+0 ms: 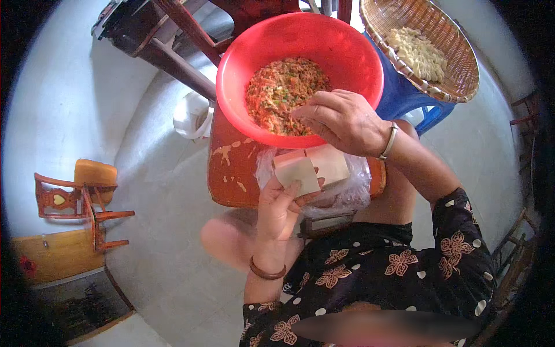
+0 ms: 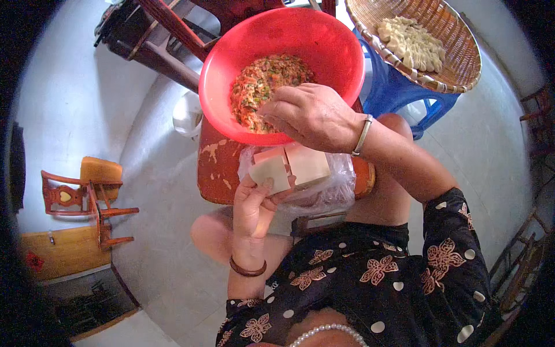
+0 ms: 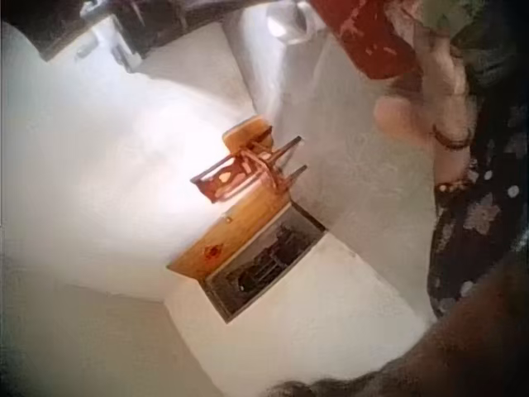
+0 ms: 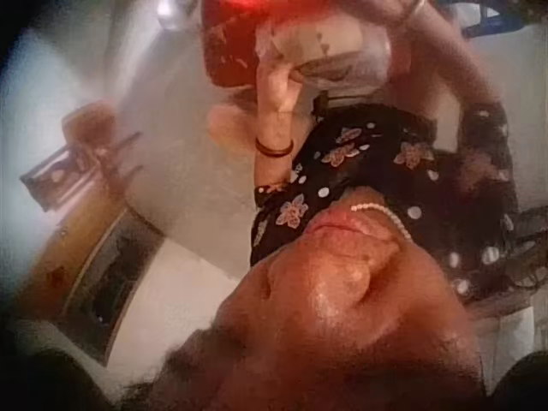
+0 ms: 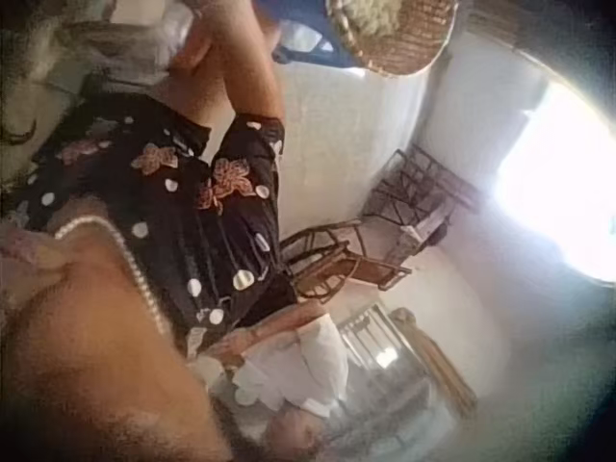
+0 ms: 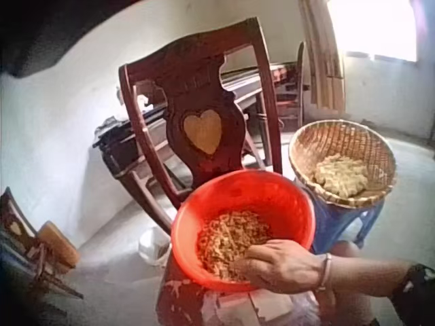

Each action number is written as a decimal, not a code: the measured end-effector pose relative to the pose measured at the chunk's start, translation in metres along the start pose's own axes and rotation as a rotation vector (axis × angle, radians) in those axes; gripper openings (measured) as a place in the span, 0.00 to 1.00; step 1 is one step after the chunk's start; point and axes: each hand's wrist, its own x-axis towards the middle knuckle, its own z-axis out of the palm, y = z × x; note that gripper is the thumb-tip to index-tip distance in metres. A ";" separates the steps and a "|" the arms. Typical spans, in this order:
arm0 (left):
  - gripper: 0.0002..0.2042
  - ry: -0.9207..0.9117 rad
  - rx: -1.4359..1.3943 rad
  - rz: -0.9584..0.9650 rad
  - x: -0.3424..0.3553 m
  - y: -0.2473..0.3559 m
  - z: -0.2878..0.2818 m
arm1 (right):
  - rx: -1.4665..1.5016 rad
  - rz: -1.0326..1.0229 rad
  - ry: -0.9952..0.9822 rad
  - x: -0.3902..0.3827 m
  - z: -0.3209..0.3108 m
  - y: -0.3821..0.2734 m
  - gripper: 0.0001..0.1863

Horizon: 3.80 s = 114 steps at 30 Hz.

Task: The person makes dumplings by scooping filling onto wrappers with a spoon, folding and pinching the wrappers closed by hand, and placing the assembled dumplings into a woven basket.

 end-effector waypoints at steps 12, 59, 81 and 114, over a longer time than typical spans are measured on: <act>0.22 0.041 -0.055 0.086 0.004 0.006 -0.002 | 0.163 -0.103 -0.063 0.000 -0.003 -0.002 0.14; 0.26 -0.241 -0.198 -0.136 -0.021 0.011 -0.015 | 0.198 -0.432 -0.254 -0.079 -0.100 -0.028 0.21; 0.24 -0.092 -0.362 -0.083 -0.020 -0.033 0.011 | -0.236 -0.211 -0.070 -0.098 -0.037 -0.043 0.25; 0.04 0.153 0.575 0.377 -0.035 -0.068 0.039 | 0.547 0.321 -0.014 -0.127 -0.004 -0.081 0.06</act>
